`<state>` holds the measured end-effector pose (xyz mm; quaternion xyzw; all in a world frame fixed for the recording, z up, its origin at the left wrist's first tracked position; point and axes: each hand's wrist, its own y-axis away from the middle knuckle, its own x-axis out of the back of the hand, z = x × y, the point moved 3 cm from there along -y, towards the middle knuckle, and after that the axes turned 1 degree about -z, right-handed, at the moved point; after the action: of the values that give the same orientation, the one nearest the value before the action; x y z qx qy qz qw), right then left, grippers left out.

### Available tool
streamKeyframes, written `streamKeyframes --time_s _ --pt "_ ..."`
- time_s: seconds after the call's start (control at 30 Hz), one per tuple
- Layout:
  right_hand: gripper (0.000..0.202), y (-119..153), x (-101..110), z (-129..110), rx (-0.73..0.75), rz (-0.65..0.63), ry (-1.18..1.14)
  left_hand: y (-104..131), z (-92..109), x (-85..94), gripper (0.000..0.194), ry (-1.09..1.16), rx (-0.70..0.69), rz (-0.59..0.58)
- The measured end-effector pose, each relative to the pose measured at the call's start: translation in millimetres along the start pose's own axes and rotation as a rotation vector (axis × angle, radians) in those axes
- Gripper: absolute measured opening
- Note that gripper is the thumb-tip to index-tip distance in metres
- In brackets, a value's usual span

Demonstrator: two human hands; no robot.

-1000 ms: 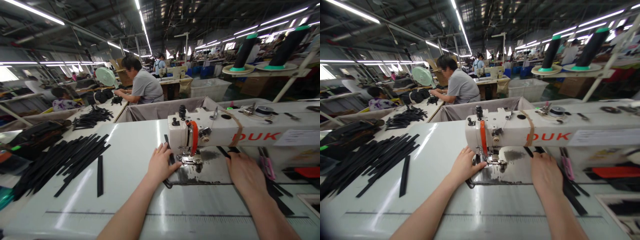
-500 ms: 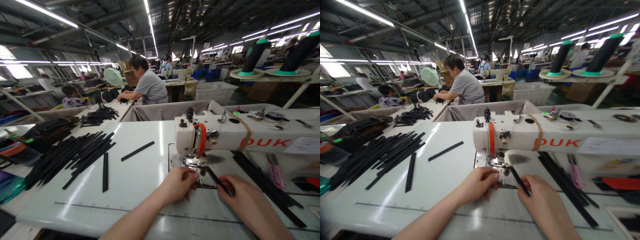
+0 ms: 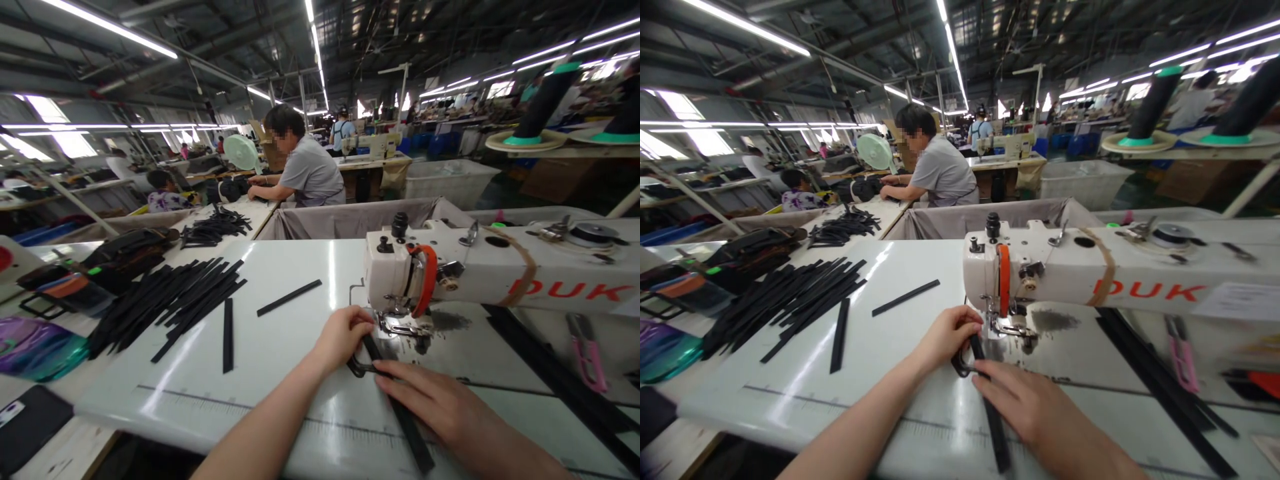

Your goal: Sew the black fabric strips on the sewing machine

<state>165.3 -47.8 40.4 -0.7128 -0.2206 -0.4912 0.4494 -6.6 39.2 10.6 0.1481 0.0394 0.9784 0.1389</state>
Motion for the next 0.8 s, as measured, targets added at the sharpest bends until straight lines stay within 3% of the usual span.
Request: streamKeyframes --time_s 0.07,0.13,0.27,0.43,0.8 --pt "0.051 -0.4 -10.8 1.9 0.049 0.006 0.161 2.1 3.6 -1.3 0.019 -0.208 -0.143 0.166" --pt "0.048 -2.0 -21.1 3.6 0.032 0.021 0.280 6.9 8.1 -6.2 0.022 -0.432 -0.284 0.253" --pt "0.043 -5.7 -31.6 4.8 -0.052 0.094 0.371 12.9 9.3 -19.4 0.011 -0.710 -0.416 0.133" --pt "0.043 -6.3 -31.7 5.3 -0.080 0.160 0.362 12.3 6.9 -22.4 0.018 -0.677 -0.466 0.125" --pt "0.043 -7.2 -32.6 9.1 -0.093 0.152 0.353 10.5 9.3 -26.6 0.021 -0.773 -0.475 0.142"
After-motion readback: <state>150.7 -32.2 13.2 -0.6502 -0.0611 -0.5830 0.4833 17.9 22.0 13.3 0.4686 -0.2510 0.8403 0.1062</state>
